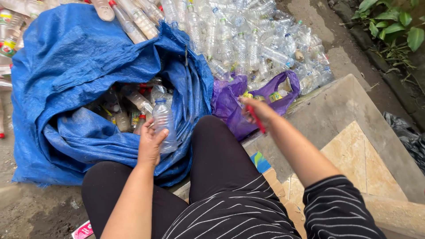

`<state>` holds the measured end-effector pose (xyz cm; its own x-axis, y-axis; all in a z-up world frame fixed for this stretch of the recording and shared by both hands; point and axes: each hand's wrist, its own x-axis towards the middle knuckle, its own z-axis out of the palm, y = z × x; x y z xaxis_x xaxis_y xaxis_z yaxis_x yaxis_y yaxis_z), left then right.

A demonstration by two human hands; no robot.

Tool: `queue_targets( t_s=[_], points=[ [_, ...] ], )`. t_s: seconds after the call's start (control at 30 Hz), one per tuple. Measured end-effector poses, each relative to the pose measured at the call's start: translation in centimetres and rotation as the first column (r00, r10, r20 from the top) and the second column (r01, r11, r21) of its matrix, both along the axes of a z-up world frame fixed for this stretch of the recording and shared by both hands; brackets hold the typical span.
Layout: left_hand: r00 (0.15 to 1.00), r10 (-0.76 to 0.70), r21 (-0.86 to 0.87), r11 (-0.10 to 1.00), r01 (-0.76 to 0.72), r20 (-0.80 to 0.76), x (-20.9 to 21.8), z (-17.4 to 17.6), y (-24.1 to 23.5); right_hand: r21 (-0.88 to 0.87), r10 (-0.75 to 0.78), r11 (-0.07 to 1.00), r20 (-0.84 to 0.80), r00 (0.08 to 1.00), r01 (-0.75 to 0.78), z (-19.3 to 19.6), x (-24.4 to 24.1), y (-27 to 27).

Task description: Sorting plastic bottles by removing caps and labels before placing them in bags

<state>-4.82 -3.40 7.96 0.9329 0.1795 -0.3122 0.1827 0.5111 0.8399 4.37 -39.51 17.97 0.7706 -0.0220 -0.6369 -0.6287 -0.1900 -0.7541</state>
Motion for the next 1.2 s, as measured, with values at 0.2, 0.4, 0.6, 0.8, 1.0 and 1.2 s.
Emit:
queue_targets(
  t_s=[0.2,0.4,0.6,0.8,1.0,1.2],
  points=[
    [0.994,0.056,-0.293,0.953,-0.081,-0.095,0.0,3.0,-2.5,0.277,0.157,0.942,0.134,0.978,-0.189,-4.0,-5.6,12.8],
    [0.982,0.149,-0.357,0.916,-0.181,-0.115,0.0,0.4,-2.3,0.358,0.096,0.928,0.046,0.994,-0.106,-8.5,-7.0,18.2],
    [0.988,0.02,-0.267,0.962,-0.06,-0.152,1.2,0.0,-1.2,0.397,-0.075,0.908,-0.155,0.985,0.132,-7.8,-3.7,17.9],
    [0.922,0.108,-0.108,0.981,-0.158,-0.372,3.3,-6.4,1.7,0.277,-0.308,0.897,-0.169,0.936,0.345,-10.8,10.4,9.6],
    [0.841,0.233,-0.038,0.957,-0.287,-0.489,4.1,-9.4,3.0,0.105,-0.467,0.872,-0.115,0.877,0.479,-23.2,24.2,0.0],
    [0.734,0.394,0.096,0.905,-0.414,-0.554,4.5,-14.1,2.8,0.128,-0.533,0.845,0.132,0.836,0.518,-17.7,34.2,-1.0]
  ],
)
